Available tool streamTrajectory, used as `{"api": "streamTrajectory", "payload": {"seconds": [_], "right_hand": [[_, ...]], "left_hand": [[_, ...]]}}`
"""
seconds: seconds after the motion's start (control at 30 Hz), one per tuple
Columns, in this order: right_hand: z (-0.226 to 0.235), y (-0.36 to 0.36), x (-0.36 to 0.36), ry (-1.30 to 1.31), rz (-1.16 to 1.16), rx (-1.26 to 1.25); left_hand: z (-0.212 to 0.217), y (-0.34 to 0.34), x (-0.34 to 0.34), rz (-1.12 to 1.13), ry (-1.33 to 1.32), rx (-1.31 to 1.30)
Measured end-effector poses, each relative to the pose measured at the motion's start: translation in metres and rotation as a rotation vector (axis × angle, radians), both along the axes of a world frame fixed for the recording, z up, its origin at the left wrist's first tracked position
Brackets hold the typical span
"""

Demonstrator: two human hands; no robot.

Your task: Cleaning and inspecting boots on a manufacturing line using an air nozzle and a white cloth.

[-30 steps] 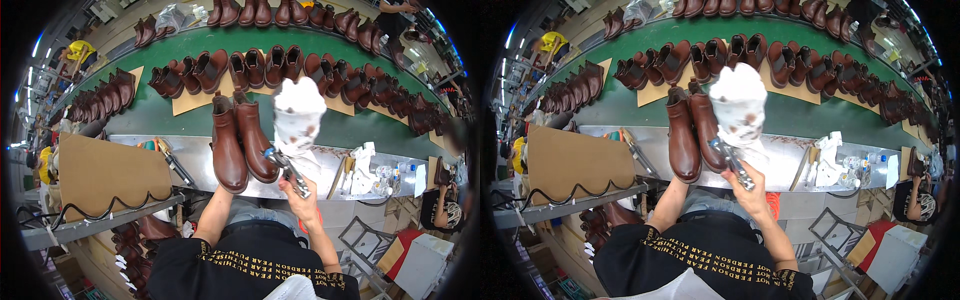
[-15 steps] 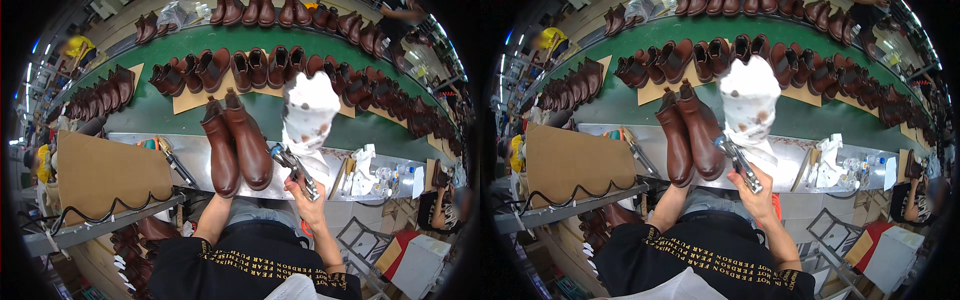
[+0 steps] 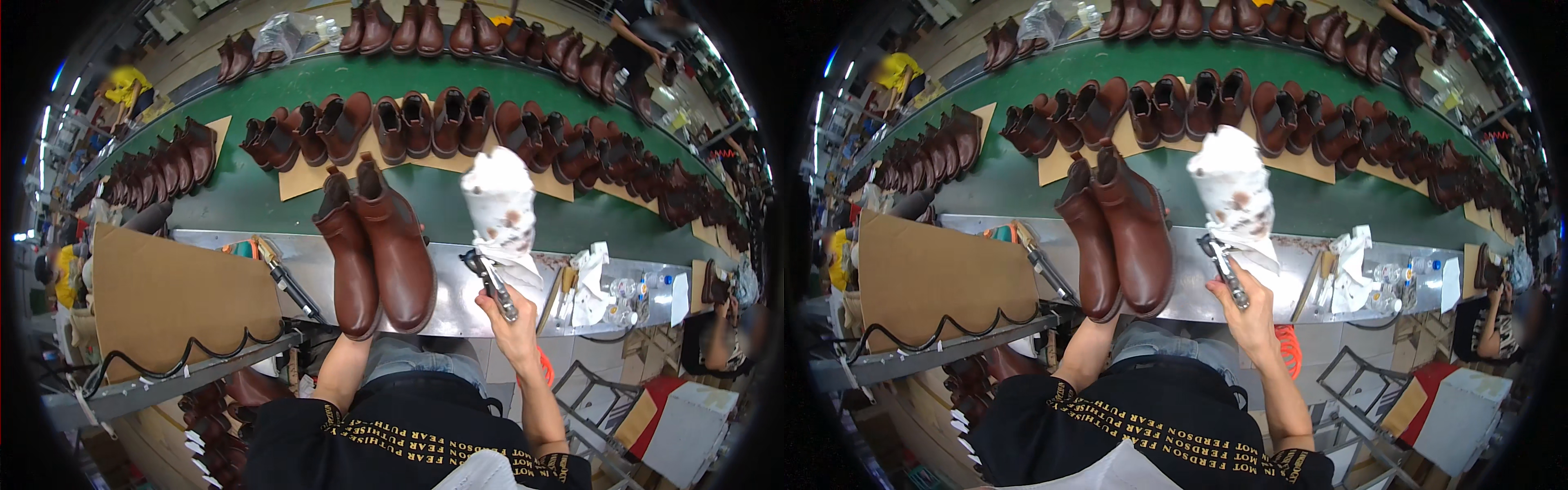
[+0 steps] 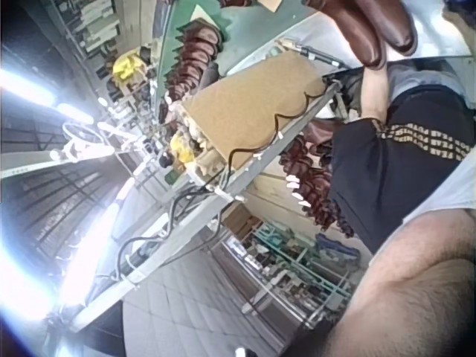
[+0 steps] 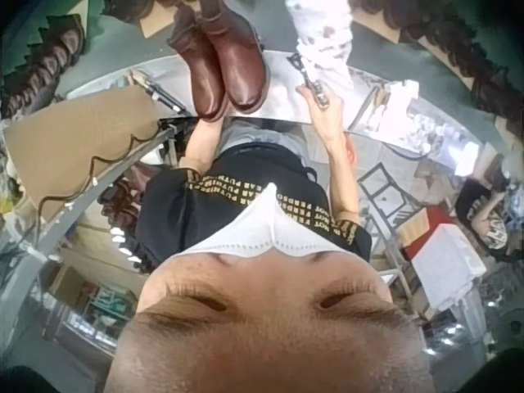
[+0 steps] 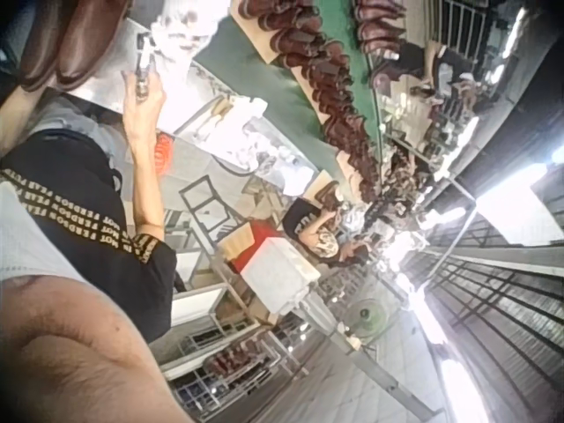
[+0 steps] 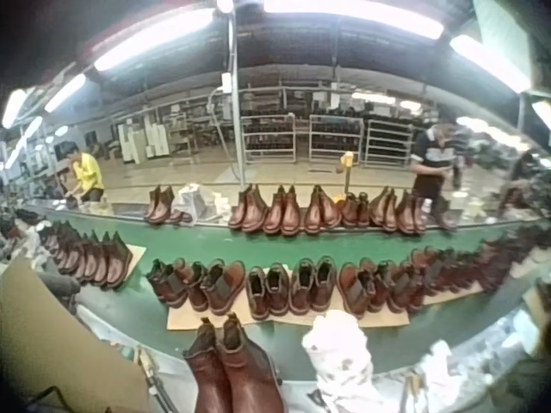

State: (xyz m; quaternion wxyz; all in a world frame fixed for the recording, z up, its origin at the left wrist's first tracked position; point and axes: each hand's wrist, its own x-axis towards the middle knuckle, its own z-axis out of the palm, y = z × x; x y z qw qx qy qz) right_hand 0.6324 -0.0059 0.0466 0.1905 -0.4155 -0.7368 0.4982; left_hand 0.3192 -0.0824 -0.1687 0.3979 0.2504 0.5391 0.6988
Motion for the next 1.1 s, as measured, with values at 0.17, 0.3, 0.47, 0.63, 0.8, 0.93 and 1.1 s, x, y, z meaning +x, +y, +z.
{"api": "streamTrajectory", "payload": {"seconds": [0.17, 0.3, 0.47, 0.63, 0.8, 0.93, 1.1], "right_hand": [[-0.006, -0.021, 0.007, 0.190, -0.128, -0.059], [0.019, -0.034, -0.003, 0.105, 0.033, -0.086], [0.001, -0.030, -0.024, 0.157, -0.053, -0.106], [-0.009, -0.034, -0.007, 0.228, -0.164, -0.023], [0.003, -0.059, 0.007, 0.203, 0.031, -0.088], [0.000, -0.061, -0.011, 0.141, 0.199, -0.115], [-0.045, -0.037, 0.006, 0.193, -0.252, -0.253]], "left_hand": [[-0.014, -0.020, -0.017, 0.040, 0.021, -0.017], [-0.027, -0.028, -0.024, 0.037, 0.033, -0.036], [-0.039, -0.040, -0.029, 0.018, 0.045, -0.067], [-0.054, -0.075, -0.038, 0.062, 0.058, -0.111], [-0.070, -0.105, -0.030, 0.084, 0.051, -0.167], [-0.081, -0.112, -0.019, 0.042, 0.043, -0.211], [-0.081, -0.100, -0.026, -0.008, 0.070, -0.227]]}}
